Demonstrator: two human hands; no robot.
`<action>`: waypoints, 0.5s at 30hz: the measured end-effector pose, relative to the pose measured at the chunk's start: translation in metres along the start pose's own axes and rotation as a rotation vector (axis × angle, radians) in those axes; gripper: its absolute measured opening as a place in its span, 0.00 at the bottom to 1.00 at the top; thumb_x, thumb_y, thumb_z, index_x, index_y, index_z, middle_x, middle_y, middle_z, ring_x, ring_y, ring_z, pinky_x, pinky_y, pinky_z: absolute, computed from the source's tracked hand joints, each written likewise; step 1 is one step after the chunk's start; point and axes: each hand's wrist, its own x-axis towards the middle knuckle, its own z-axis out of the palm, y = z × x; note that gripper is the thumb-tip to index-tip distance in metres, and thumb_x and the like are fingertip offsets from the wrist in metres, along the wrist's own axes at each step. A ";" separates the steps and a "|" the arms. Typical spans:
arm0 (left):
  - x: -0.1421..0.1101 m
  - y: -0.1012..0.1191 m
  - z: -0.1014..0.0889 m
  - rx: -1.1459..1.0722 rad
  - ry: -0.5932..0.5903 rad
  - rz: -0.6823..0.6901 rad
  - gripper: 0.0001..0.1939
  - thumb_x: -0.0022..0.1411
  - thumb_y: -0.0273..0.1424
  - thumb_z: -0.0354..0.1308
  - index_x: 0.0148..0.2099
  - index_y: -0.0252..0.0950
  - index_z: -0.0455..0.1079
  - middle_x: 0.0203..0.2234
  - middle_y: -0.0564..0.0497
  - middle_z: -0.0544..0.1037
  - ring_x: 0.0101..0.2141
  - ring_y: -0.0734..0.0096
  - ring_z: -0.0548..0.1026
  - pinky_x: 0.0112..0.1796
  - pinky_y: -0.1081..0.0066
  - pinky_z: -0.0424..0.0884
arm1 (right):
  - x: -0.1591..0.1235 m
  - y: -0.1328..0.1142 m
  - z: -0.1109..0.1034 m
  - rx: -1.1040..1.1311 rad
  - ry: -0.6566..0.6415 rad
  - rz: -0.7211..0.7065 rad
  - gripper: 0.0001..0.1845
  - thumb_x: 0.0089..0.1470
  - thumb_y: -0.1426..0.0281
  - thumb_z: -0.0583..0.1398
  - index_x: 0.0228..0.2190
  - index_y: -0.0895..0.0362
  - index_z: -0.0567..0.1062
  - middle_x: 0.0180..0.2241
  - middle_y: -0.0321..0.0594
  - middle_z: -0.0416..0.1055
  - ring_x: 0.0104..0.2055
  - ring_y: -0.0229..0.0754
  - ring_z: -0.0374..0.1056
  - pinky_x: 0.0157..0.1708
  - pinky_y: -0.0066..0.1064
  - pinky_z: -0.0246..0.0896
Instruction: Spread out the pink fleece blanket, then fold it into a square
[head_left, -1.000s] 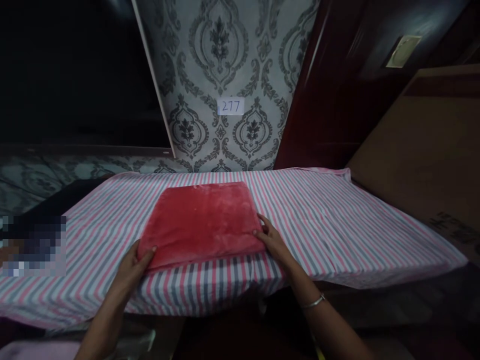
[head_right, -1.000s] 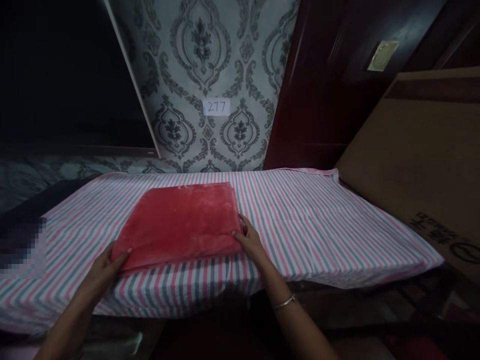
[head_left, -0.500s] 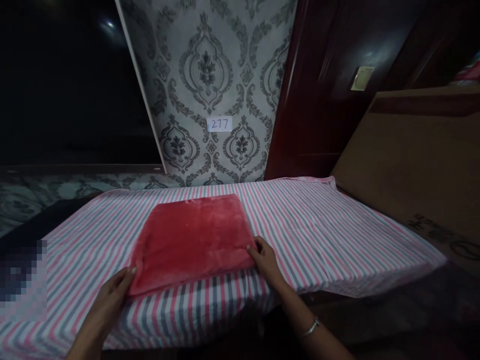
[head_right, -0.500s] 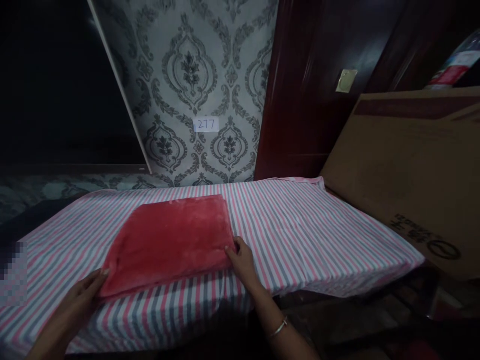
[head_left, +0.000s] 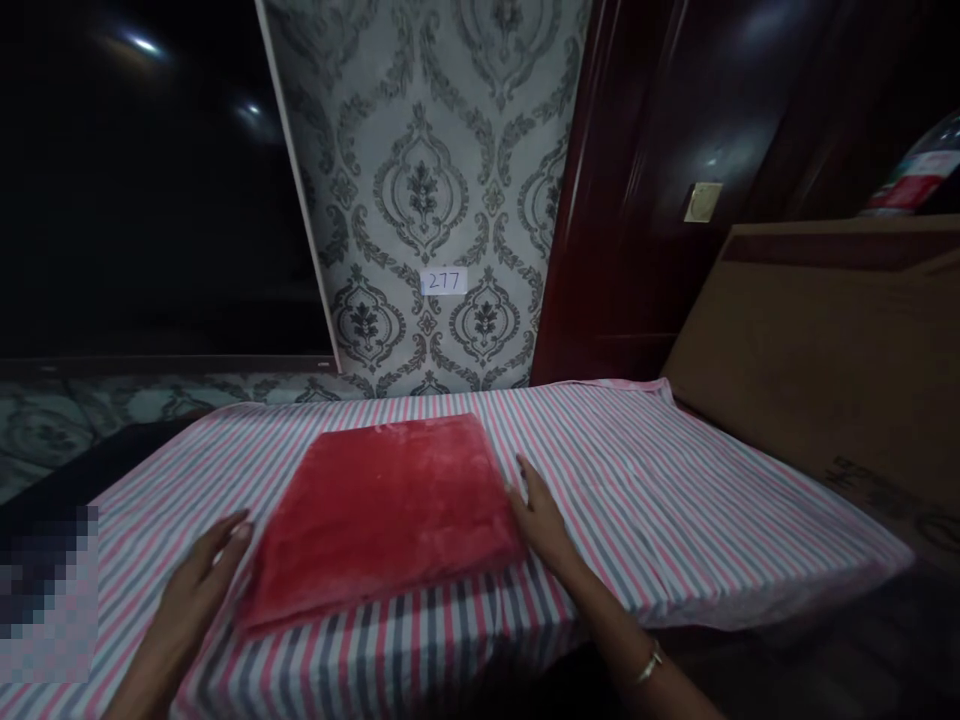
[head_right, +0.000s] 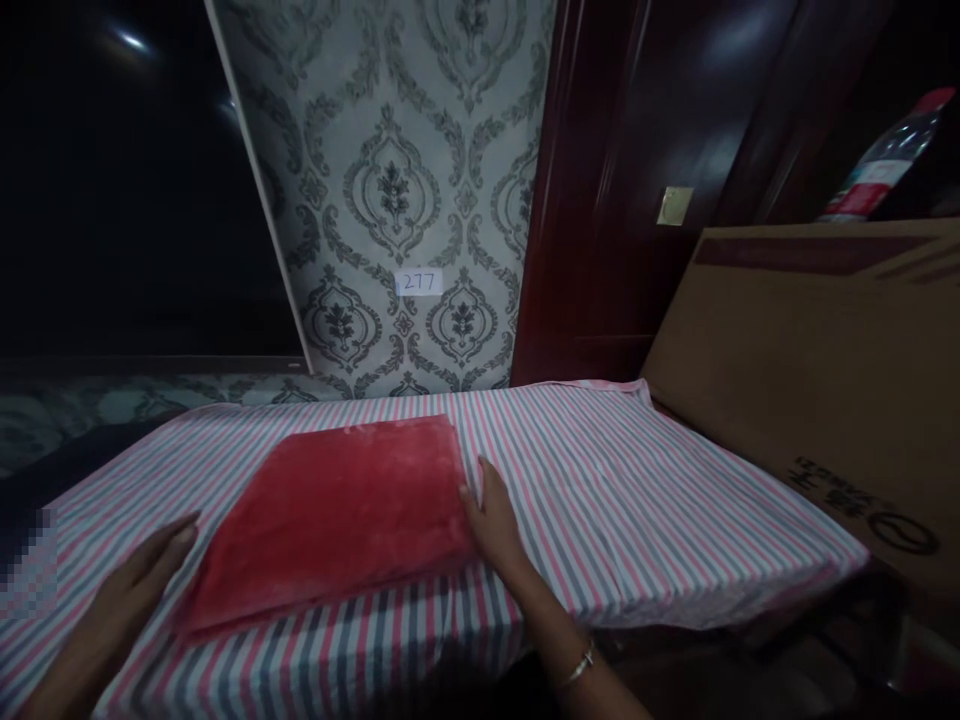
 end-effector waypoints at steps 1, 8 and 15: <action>0.010 0.011 0.006 0.036 -0.004 0.051 0.34 0.57 0.55 0.51 0.56 0.38 0.71 0.60 0.41 0.72 0.64 0.44 0.64 0.64 0.50 0.59 | 0.008 -0.013 0.005 -0.078 -0.011 -0.058 0.38 0.59 0.52 0.51 0.63 0.60 0.62 0.67 0.53 0.58 0.69 0.54 0.53 0.66 0.50 0.50; 0.061 0.085 0.104 0.602 -0.402 0.414 0.33 0.66 0.44 0.45 0.66 0.30 0.62 0.67 0.35 0.62 0.68 0.49 0.54 0.66 0.46 0.47 | 0.055 -0.086 0.077 -0.609 -0.331 -0.159 0.33 0.67 0.57 0.50 0.67 0.59 0.59 0.71 0.53 0.47 0.73 0.58 0.41 0.68 0.54 0.37; 0.090 0.071 0.143 0.839 -0.277 0.453 0.30 0.71 0.39 0.43 0.68 0.29 0.62 0.66 0.33 0.63 0.66 0.46 0.59 0.65 0.42 0.47 | 0.090 -0.042 0.087 -0.744 -0.277 -0.129 0.31 0.68 0.54 0.50 0.65 0.56 0.64 0.68 0.54 0.55 0.70 0.61 0.46 0.66 0.58 0.38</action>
